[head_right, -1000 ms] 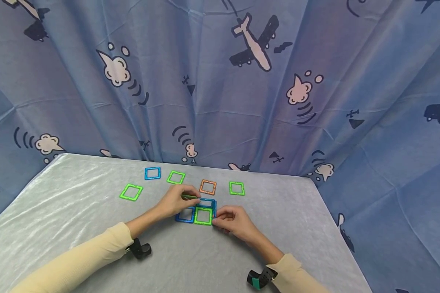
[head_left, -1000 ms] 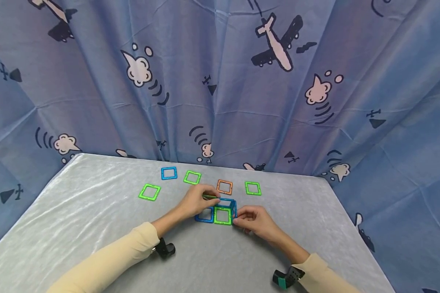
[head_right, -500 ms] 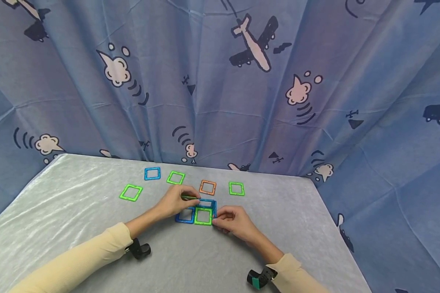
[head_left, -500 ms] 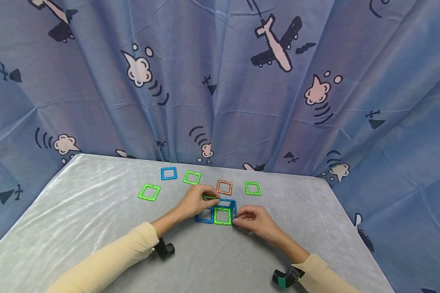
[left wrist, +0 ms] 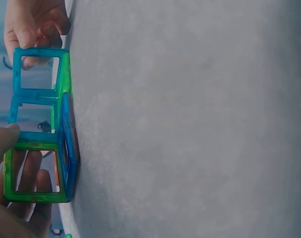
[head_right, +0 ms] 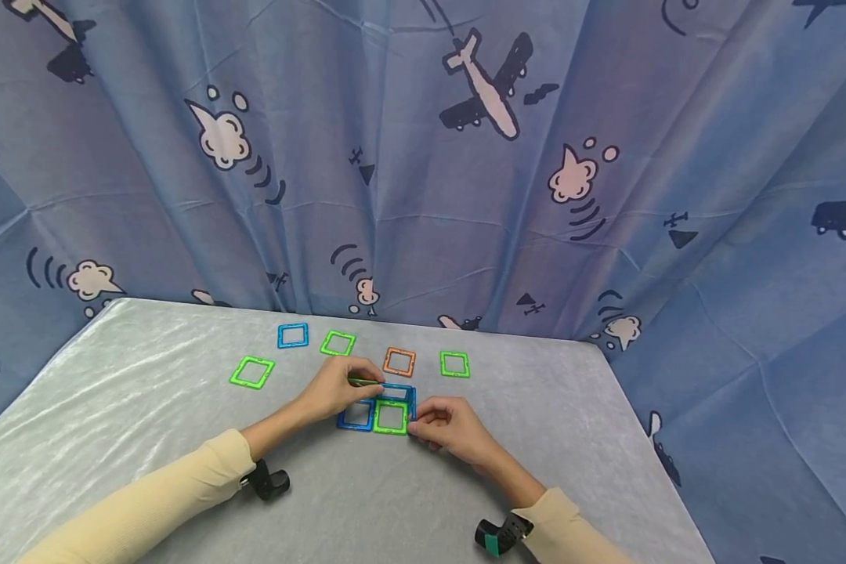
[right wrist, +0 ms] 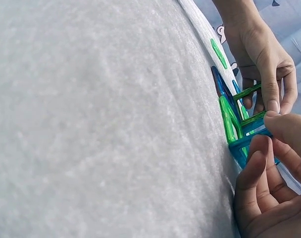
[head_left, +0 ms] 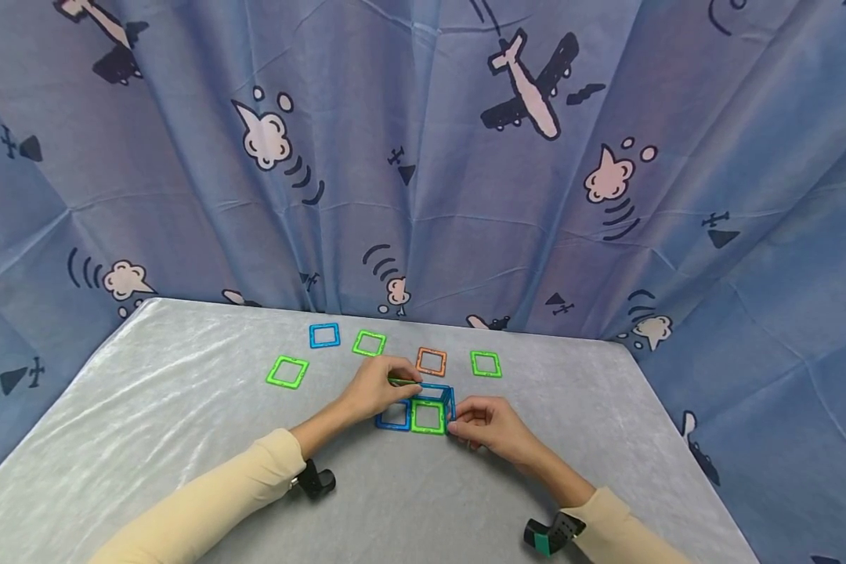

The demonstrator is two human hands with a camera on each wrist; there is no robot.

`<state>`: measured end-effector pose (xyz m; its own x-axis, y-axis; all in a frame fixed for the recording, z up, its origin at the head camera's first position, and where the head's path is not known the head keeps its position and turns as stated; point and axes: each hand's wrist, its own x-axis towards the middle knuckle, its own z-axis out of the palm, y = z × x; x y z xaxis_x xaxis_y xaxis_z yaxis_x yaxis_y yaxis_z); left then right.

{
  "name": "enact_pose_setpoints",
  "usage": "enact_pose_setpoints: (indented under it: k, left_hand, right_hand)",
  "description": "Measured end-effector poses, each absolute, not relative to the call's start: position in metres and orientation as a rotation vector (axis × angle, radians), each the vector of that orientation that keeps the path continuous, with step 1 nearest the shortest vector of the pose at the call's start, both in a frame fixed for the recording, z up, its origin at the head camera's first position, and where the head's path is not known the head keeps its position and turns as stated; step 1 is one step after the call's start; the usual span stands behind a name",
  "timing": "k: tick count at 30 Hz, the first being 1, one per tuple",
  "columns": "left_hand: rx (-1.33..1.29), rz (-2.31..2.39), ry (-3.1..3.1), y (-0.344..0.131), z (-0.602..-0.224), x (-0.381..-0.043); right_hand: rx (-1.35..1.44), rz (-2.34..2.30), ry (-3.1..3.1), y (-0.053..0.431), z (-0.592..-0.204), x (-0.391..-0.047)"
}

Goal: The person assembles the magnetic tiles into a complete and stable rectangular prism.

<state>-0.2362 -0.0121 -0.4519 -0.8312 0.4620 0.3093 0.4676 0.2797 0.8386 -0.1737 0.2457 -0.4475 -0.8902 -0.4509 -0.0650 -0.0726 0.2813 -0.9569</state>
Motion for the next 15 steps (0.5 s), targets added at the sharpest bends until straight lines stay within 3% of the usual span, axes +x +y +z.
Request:
enact_pose_setpoints:
  k: [15]
  left_hand:
    - [-0.915,-1.730,-2.480,-0.023,-0.452,-0.238]
  right_hand:
    - [-0.468,-1.620,2.244,0.245,-0.447,-0.176]
